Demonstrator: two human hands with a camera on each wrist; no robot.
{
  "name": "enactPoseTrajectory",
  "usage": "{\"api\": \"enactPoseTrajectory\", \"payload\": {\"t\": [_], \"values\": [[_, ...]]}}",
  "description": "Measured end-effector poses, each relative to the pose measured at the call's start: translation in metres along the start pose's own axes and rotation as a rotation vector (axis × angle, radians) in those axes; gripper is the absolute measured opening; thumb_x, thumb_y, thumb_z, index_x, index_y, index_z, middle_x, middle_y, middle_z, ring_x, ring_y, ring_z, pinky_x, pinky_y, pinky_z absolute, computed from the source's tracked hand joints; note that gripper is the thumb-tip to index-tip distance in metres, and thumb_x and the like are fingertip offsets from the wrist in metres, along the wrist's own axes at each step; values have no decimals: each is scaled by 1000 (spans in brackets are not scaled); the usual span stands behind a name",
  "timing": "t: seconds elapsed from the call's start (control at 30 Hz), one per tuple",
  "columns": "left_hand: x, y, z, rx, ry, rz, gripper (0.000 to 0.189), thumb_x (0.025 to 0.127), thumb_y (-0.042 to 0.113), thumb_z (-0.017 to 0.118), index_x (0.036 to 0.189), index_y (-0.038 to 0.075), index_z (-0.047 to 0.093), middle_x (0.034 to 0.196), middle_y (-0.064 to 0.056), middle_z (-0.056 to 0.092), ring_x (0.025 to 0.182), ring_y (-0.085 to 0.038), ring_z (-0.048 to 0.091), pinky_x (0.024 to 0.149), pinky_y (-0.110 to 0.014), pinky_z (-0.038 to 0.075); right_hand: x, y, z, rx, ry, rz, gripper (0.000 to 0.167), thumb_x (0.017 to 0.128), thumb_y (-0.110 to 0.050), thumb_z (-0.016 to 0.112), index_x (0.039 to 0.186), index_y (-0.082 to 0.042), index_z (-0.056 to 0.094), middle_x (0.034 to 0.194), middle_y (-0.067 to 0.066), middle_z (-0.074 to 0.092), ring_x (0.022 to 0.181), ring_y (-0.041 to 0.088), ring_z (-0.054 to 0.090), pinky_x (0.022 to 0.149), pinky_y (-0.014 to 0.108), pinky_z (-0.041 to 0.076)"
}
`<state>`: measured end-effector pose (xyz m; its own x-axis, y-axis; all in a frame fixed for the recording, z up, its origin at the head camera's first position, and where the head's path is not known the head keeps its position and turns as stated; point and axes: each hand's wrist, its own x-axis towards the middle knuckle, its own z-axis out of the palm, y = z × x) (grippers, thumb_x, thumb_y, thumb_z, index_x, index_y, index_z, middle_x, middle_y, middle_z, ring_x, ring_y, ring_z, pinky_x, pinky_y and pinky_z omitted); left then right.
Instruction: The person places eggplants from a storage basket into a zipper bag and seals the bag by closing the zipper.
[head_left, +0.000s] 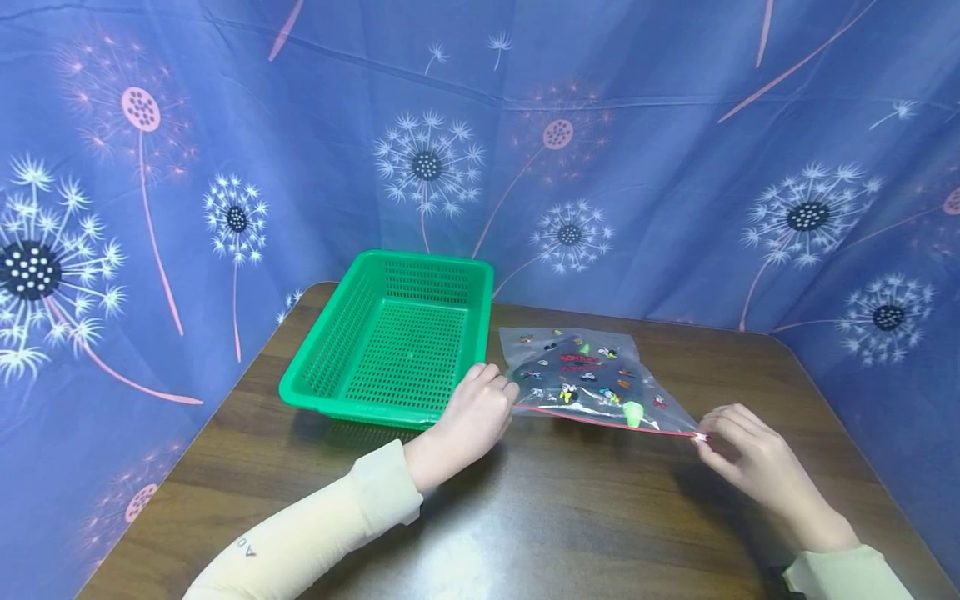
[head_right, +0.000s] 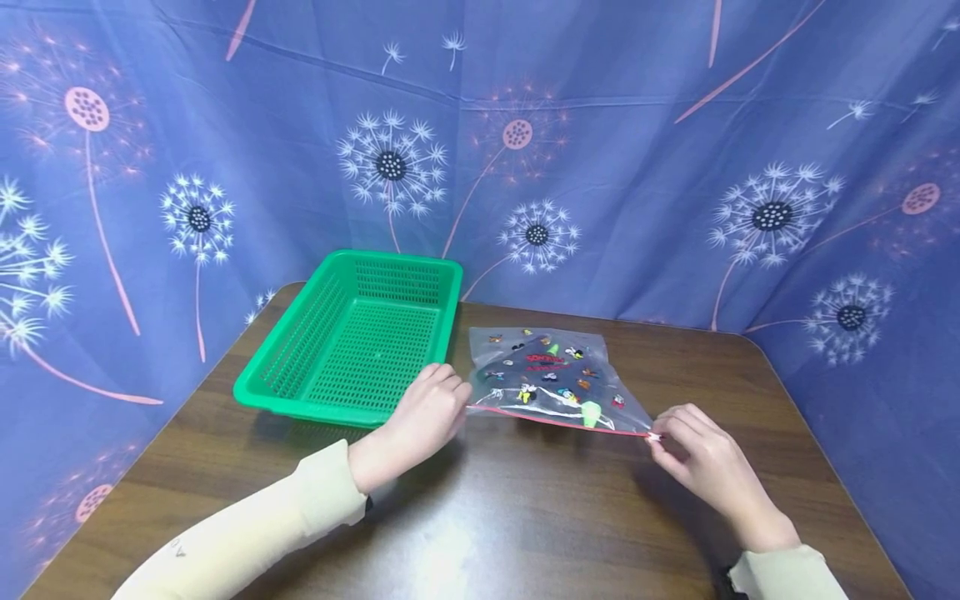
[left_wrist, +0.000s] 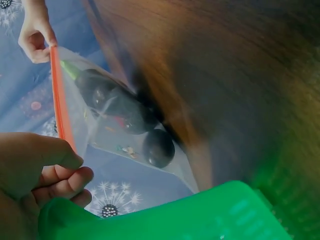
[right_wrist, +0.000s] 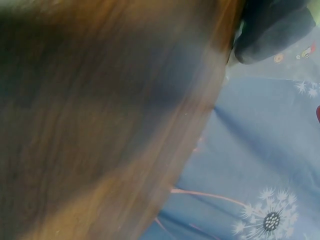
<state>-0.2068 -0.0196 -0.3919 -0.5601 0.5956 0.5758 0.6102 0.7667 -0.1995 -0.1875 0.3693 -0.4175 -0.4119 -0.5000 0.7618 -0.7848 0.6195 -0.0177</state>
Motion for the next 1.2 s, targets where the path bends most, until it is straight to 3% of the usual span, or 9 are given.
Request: {"api": "enactPoseTrajectory", "payload": {"t": [0.17, 0.27, 0.47, 0.57, 0.8, 0.9, 1.07, 1.2], "values": [[3, -1, 1, -141, -58, -72, 12, 74, 20, 69, 75, 17, 57, 68, 7, 58, 72, -16, 49, 75, -29, 39, -6, 3, -1, 35, 1, 13, 37, 91, -38, 52, 73, -7, 62, 77, 0, 60, 82, 8, 51, 91, 7, 31], [4, -2, 2, -168, -67, -101, 11, 73, 18, 68, 72, 18, 57, 66, 7, 56, 72, -16, 49, 77, -30, 39, -8, 3, 0, 60, -4, 10, 35, 91, -37, 53, 74, -8, 62, 78, -1, 60, 83, 7, 51, 89, 7, 32], [9, -2, 5, -20, -131, -66, 14, 67, 24, 74, 69, 18, 62, 73, 3, 57, 81, -20, 49, 84, -33, 37, -12, 1, 7, 85, -66, -17, 30, 91, -36, 53, 76, -12, 63, 80, -6, 59, 82, 5, 51, 85, 11, 35], [10, -1, 8, 42, -179, -52, 10, 65, 20, 74, 68, 17, 65, 78, -1, 58, 85, -22, 48, 88, -35, 36, -15, -2, 13, 88, -117, -23, 28, 91, -36, 52, 76, -15, 62, 81, -9, 58, 81, 4, 52, 79, 13, 37], [9, 0, 8, 72, -245, -32, 9, 65, 12, 71, 61, 19, 66, 81, -2, 59, 90, -23, 49, 93, -37, 35, -18, -7, 18, 74, -284, 17, 17, 86, -36, 63, 78, -21, 60, 83, -16, 55, 82, -1, 50, 73, 16, 39], [8, -3, 1, 13, -262, -33, 8, 68, 20, 73, 65, 18, 66, 83, -1, 60, 93, -22, 50, 93, -37, 36, -14, -9, 14, 88, -316, 40, 18, 79, -35, 73, 80, -21, 61, 84, -17, 55, 82, -2, 50, 74, 15, 39], [8, -9, -24, -153, -265, -99, 17, 75, 28, 74, 85, 15, 69, 94, 0, 63, 102, -21, 51, 89, -38, 39, 13, -20, 3, 79, -259, 68, 22, 70, -22, 81, 83, -16, 64, 84, -12, 59, 81, 2, 54, 76, 12, 41], [7, -13, -47, -266, -227, -166, 27, 81, 28, 70, 102, 11, 66, 106, -1, 63, 108, -22, 50, 91, -39, 39, 44, -41, -5, -22, -220, 186, 28, 65, -10, 81, 87, -16, 65, 86, -10, 64, 84, 3, 56, 76, 14, 42]]}}
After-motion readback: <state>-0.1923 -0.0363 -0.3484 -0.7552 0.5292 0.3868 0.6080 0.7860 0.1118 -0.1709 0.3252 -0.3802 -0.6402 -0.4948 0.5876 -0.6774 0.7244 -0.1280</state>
